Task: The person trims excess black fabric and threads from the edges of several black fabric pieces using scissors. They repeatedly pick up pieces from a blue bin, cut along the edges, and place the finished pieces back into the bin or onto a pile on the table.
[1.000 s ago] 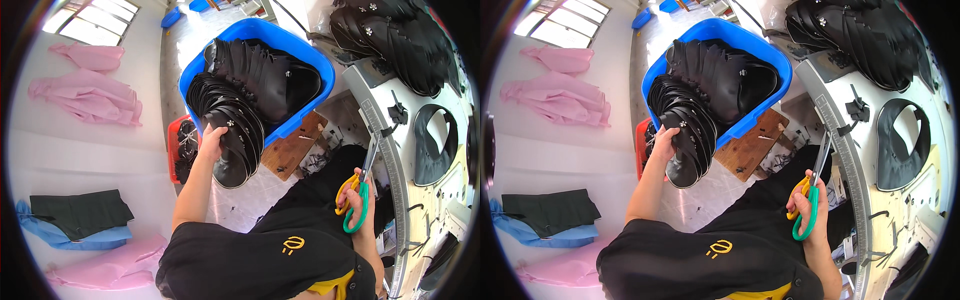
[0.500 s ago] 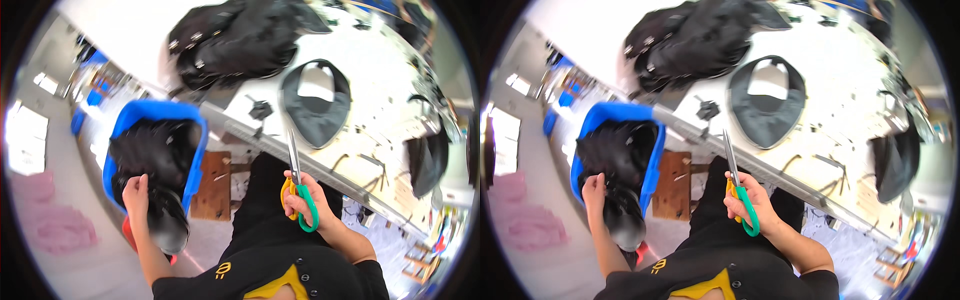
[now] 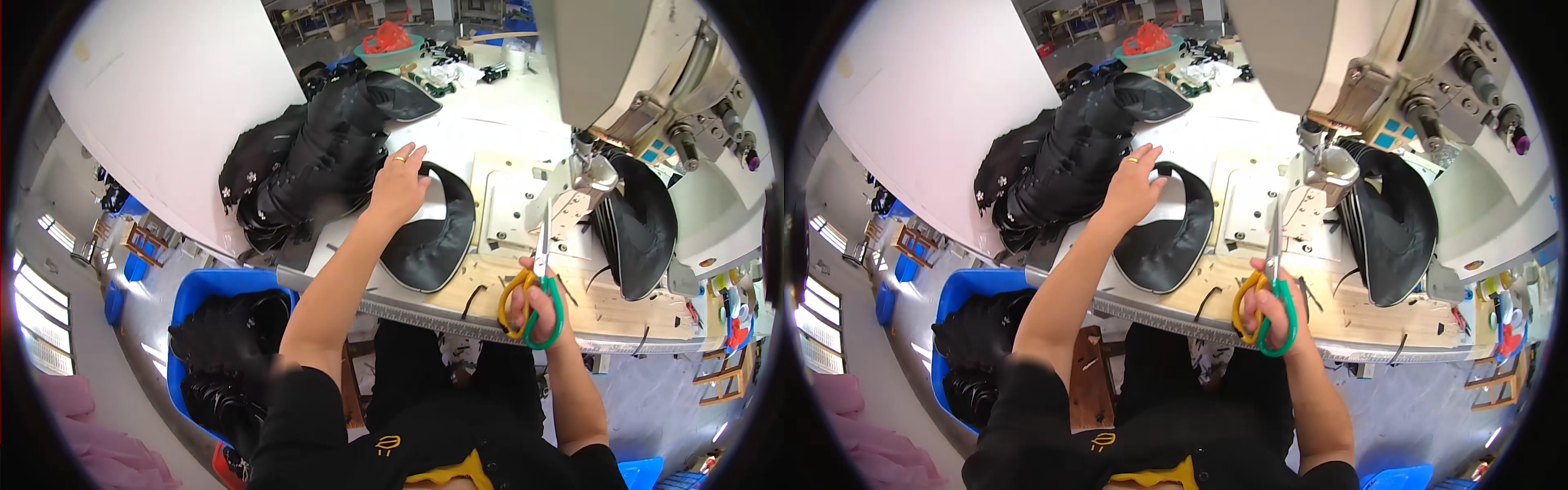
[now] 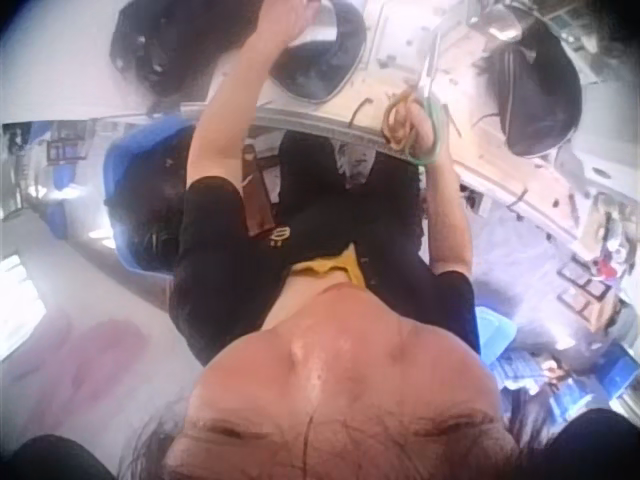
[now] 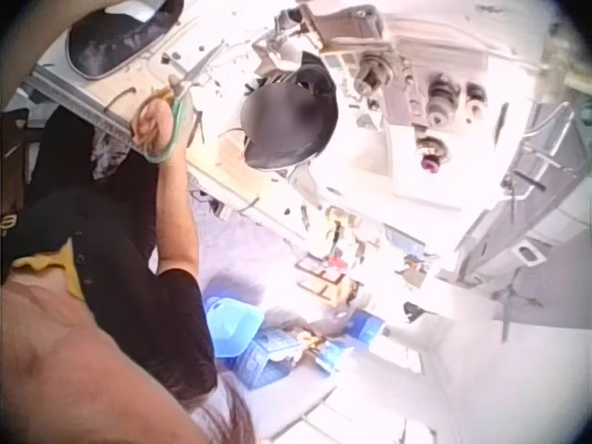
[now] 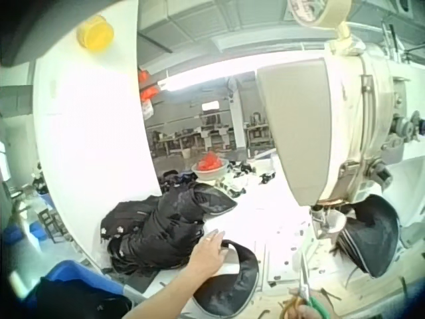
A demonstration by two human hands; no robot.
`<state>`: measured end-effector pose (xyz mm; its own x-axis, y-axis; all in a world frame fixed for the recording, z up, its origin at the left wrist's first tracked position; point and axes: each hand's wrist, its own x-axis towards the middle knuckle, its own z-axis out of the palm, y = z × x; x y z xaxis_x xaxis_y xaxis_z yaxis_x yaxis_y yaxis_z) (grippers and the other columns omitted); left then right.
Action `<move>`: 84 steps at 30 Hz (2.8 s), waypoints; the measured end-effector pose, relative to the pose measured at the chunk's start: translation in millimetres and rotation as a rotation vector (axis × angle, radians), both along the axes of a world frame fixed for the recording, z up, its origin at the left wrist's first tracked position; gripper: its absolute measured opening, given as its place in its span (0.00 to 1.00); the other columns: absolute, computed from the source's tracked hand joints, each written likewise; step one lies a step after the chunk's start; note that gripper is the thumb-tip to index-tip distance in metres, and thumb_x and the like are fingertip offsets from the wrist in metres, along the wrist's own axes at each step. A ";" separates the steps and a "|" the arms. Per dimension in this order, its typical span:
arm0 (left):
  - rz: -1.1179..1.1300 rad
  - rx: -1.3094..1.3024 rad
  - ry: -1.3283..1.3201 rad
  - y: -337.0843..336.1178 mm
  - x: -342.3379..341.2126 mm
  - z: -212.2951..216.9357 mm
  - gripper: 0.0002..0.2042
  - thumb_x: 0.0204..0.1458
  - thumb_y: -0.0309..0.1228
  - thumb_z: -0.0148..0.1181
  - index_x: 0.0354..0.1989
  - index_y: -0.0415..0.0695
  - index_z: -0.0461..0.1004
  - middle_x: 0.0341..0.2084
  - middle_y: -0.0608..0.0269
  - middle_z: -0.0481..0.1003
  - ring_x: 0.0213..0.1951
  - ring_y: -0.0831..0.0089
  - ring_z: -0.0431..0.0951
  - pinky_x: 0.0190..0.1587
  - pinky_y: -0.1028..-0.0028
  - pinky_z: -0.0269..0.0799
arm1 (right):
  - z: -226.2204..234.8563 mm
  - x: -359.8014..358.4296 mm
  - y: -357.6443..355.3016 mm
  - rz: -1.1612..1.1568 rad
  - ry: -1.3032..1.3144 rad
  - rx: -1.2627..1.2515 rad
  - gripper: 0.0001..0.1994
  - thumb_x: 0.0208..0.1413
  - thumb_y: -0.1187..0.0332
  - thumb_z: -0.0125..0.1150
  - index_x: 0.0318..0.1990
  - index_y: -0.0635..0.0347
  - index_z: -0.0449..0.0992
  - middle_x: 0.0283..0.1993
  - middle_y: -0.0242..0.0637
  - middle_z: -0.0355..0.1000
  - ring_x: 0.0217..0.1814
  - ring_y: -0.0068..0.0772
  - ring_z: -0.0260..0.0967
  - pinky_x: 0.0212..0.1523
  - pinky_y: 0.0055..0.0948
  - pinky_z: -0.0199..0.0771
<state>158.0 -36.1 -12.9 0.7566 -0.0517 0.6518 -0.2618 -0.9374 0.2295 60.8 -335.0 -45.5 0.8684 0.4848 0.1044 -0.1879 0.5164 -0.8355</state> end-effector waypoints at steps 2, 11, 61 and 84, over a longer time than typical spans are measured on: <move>0.048 0.004 0.206 12.5 33.3 -20.3 0.15 0.50 0.31 0.53 0.46 0.44 0.72 0.47 0.56 0.72 0.47 0.55 0.71 0.48 0.62 0.67 | -6.1 4.4 1.4 0.049 -0.055 -0.067 0.26 0.53 0.62 0.56 0.59 0.57 0.59 0.23 0.37 0.63 0.17 0.24 0.59 0.20 0.21 0.62; -0.001 -0.039 0.235 -53.0 -48.3 20.9 0.09 0.51 0.28 0.53 0.38 0.42 0.76 0.32 0.56 0.77 0.35 0.58 0.76 0.36 0.64 0.71 | -11.3 0.7 1.6 -0.015 -0.103 0.030 0.33 0.51 0.54 0.62 0.60 0.59 0.56 0.26 0.34 0.63 0.20 0.23 0.61 0.23 0.20 0.63; -0.568 -0.519 0.323 -78.8 -143.1 27.8 0.01 0.48 0.21 0.59 0.29 0.37 0.74 0.27 0.61 0.70 0.26 0.73 0.72 0.29 0.77 0.67 | 31.9 7.0 28.8 -0.325 -0.266 -0.510 0.29 0.45 0.83 0.61 0.56 0.55 0.61 0.32 0.29 0.61 0.31 0.19 0.61 0.32 0.19 0.65; -0.295 -0.887 0.079 -107.8 -136.2 -5.9 0.06 0.54 0.24 0.55 0.27 0.35 0.73 0.24 0.67 0.67 0.29 0.81 0.66 0.32 0.81 0.61 | 31.6 -29.8 76.3 -0.456 -0.108 -0.238 0.28 0.41 0.87 0.55 0.52 0.58 0.58 0.34 0.34 0.65 0.29 0.17 0.64 0.27 0.16 0.65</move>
